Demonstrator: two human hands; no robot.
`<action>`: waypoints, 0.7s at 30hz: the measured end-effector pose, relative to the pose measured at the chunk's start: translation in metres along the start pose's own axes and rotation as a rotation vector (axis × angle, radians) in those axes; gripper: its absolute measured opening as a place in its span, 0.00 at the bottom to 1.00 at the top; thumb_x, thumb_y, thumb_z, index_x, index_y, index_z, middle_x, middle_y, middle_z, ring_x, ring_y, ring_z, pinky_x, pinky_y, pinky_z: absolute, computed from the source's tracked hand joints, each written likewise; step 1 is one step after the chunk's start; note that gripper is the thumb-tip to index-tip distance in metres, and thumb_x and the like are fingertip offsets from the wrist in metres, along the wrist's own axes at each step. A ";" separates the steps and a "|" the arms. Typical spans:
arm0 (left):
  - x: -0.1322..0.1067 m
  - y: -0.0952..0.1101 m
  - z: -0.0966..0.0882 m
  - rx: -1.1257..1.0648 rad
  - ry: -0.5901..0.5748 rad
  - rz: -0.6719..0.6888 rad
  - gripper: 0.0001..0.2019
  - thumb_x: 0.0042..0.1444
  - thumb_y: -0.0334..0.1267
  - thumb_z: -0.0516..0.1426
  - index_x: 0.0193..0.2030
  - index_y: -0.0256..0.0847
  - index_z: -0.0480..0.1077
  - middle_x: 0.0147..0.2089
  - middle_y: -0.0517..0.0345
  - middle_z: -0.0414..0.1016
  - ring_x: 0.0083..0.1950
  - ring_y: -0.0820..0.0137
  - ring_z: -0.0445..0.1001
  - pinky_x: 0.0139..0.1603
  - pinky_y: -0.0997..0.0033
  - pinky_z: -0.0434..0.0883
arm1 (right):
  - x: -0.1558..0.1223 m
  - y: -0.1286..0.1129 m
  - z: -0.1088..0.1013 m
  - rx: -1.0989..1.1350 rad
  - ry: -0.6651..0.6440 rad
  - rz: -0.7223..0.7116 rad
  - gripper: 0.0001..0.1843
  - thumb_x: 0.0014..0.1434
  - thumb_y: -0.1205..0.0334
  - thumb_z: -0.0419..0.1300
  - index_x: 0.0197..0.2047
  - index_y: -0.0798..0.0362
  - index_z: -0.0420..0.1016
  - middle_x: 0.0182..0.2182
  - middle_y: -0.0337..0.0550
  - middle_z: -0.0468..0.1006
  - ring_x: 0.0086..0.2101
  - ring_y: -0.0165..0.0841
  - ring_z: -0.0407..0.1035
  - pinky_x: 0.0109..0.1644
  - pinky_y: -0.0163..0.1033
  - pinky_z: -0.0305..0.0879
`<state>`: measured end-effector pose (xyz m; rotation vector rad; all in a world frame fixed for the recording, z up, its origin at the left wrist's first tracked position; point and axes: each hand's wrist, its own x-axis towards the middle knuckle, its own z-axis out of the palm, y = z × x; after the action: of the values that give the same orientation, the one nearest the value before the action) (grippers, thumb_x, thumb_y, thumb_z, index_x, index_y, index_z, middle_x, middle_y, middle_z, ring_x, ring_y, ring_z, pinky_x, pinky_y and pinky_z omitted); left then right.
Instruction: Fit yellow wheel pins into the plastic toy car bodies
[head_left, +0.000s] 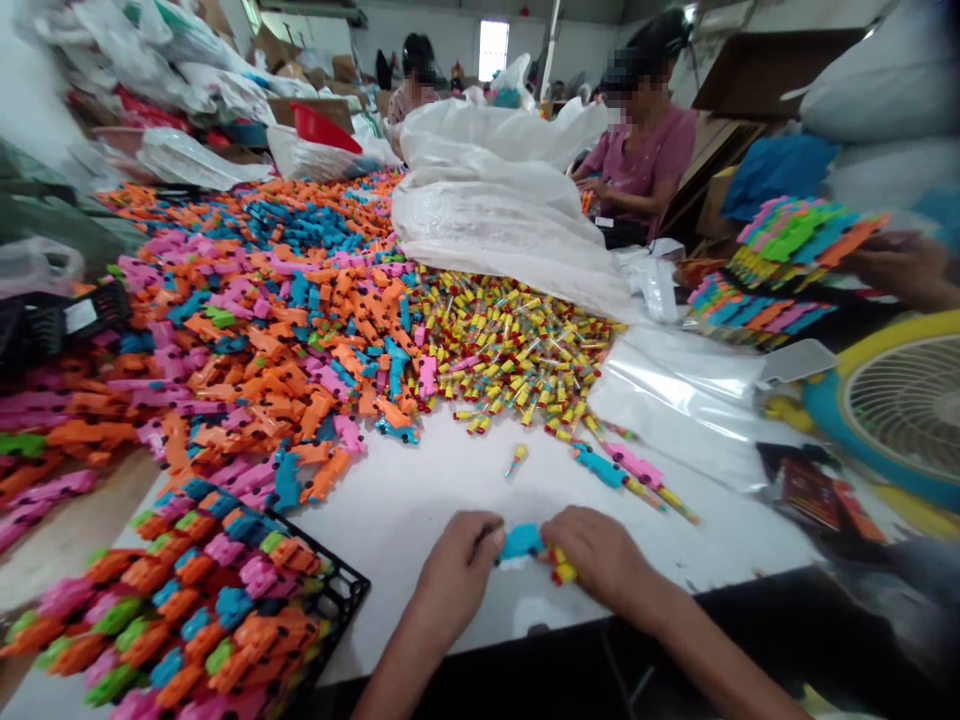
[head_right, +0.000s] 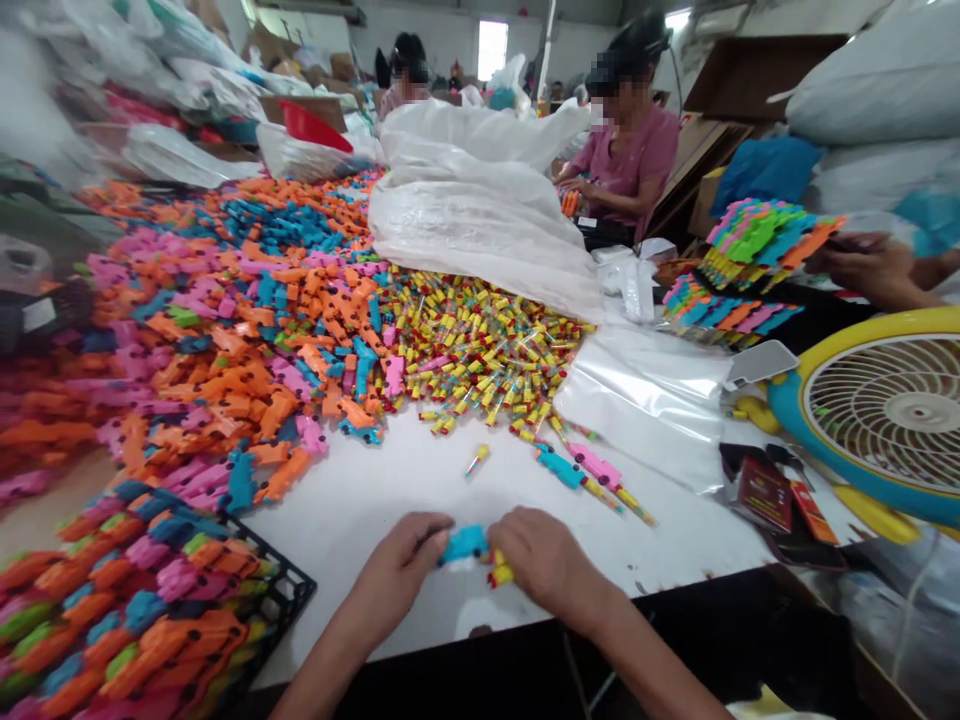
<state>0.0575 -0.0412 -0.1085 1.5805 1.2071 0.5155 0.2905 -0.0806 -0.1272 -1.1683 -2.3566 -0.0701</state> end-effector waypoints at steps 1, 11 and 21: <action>0.006 -0.001 -0.005 0.063 0.120 0.088 0.18 0.59 0.47 0.50 0.49 0.40 0.71 0.48 0.48 0.73 0.46 0.65 0.74 0.44 0.64 0.72 | -0.005 0.013 -0.005 -0.040 0.052 0.061 0.10 0.64 0.68 0.52 0.45 0.53 0.72 0.34 0.47 0.76 0.35 0.38 0.68 0.40 0.43 0.63; 0.084 0.000 -0.043 0.771 0.562 -0.097 0.24 0.60 0.36 0.54 0.62 0.31 0.62 0.70 0.37 0.53 0.69 0.43 0.52 0.63 0.39 0.57 | 0.038 0.028 0.037 -0.169 0.006 0.357 0.27 0.54 0.76 0.56 0.58 0.54 0.69 0.51 0.56 0.71 0.51 0.48 0.63 0.52 0.54 0.62; 0.007 -0.032 -0.029 0.868 0.555 0.259 0.29 0.57 0.22 0.44 0.64 0.43 0.61 0.64 0.43 0.64 0.56 0.59 0.69 0.50 0.56 0.66 | 0.035 0.026 0.035 0.039 0.065 0.325 0.23 0.56 0.77 0.50 0.52 0.53 0.72 0.50 0.53 0.74 0.51 0.43 0.64 0.54 0.52 0.60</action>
<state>0.0225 -0.0229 -0.1281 2.4508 1.8004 0.6703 0.2780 -0.0299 -0.1463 -1.4890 -2.0743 0.0485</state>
